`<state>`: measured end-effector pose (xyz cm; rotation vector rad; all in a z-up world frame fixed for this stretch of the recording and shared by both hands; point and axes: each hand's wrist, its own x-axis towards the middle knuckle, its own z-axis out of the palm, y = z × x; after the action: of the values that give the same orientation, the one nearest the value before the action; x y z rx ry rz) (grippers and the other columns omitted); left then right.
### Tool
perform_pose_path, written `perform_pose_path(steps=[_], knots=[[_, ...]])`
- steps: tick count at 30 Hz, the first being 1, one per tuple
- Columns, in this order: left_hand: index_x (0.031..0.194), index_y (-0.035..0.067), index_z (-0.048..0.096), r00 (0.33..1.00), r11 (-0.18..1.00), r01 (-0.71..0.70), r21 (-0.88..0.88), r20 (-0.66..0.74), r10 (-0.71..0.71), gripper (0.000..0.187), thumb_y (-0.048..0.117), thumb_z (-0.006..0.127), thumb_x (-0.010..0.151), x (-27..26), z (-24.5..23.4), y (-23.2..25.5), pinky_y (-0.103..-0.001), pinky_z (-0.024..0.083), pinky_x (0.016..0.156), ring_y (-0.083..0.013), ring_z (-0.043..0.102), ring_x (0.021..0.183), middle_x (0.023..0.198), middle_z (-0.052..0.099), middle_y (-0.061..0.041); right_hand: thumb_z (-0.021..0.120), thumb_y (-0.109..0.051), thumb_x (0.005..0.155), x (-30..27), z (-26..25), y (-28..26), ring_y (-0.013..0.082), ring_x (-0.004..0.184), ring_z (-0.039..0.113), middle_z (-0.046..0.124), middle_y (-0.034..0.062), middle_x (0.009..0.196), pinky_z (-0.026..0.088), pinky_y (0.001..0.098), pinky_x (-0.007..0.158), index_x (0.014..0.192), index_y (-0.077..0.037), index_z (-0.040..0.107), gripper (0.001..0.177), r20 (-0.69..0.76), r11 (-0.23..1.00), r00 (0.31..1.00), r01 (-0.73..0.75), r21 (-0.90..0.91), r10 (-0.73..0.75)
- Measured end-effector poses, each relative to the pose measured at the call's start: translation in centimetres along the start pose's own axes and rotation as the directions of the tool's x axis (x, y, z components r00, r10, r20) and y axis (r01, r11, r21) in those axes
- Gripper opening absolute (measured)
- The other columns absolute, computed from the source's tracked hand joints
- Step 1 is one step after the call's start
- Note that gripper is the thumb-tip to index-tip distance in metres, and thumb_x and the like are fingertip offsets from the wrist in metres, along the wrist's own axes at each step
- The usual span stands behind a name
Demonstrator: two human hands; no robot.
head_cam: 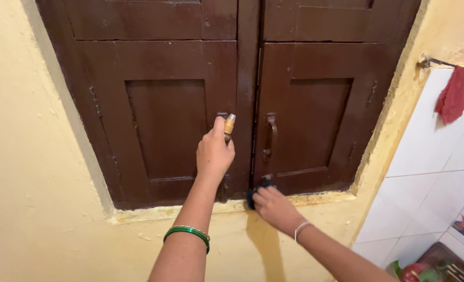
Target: The person sprays a liquid cleaner onto a brown wooden cabinet and wipes the surface with a dark cloth. They open the cabinet doors to clean the interior frame and edges, then close the doors and continue wiping the exterior panels and handles.
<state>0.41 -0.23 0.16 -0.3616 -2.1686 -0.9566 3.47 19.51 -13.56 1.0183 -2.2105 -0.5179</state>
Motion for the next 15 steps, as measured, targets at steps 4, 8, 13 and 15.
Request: perform_pose_path(steps=[4, 8, 13, 15], knots=[[0.119, 0.012, 0.046, 0.999, 1.000, 0.019, 0.017, 0.030, -0.019, 0.040, 0.009, 0.070, 0.086, 0.1, -0.2, -0.1, -0.056, 0.054, 0.074, -0.0453, 0.068, 0.096, 0.102, 0.072, -0.016, 0.064, -0.010, 0.078, -2.4, 3.2, -1.7, 0.0252, 0.099, 0.054, 0.060, 0.0071, 0.094, 0.047, 0.0345, 0.087, 0.083, -0.003, 0.072, 0.012, 0.020, 0.999, 0.999, -0.030, -0.014, 0.030], [0.121, 0.014, 0.048, 0.999, 1.000, 0.024, 0.016, 0.028, -0.025, 0.040, 0.008, 0.068, 0.088, 0.3, 0.1, -0.2, -0.057, 0.054, 0.075, -0.0456, 0.068, 0.096, 0.102, 0.072, -0.018, 0.066, -0.004, 0.075, -5.2, 6.9, -1.5, 0.0297, 0.111, 0.059, 0.067, 0.0103, 0.112, 0.051, 0.0400, 0.096, 0.089, -0.005, 0.075, 0.017, -0.131, 0.956, 0.949, -0.275, 0.100, 0.286], [0.121, 0.013, 0.048, 1.000, 1.000, -0.015, 0.013, -0.004, 0.015, 0.041, 0.008, 0.068, 0.086, 0.3, 0.4, -0.5, -0.057, 0.054, 0.075, -0.0461, 0.068, 0.096, 0.102, 0.072, -0.018, 0.066, 0.001, 0.092, -13.9, 10.0, 3.7, 0.0289, 0.104, 0.069, 0.073, 0.0127, 0.114, 0.057, 0.0370, 0.089, 0.113, -0.008, 0.077, 0.026, -0.121, 0.241, 0.214, -0.726, 0.645, 0.969], [0.120, 0.013, 0.048, 1.000, 1.000, -0.006, 0.020, -0.008, 0.006, 0.042, 0.008, 0.069, 0.085, 0.5, 0.5, -0.6, -0.057, 0.054, 0.074, -0.0467, 0.068, 0.094, 0.103, 0.072, -0.018, 0.070, -0.005, 0.094, -15.7, 11.5, 6.1, 0.0229, 0.093, 0.070, 0.072, 0.0110, 0.111, 0.057, 0.0350, 0.084, 0.119, -0.007, 0.075, 0.026, 0.011, -0.077, -0.109, -0.625, 0.777, 0.994]])
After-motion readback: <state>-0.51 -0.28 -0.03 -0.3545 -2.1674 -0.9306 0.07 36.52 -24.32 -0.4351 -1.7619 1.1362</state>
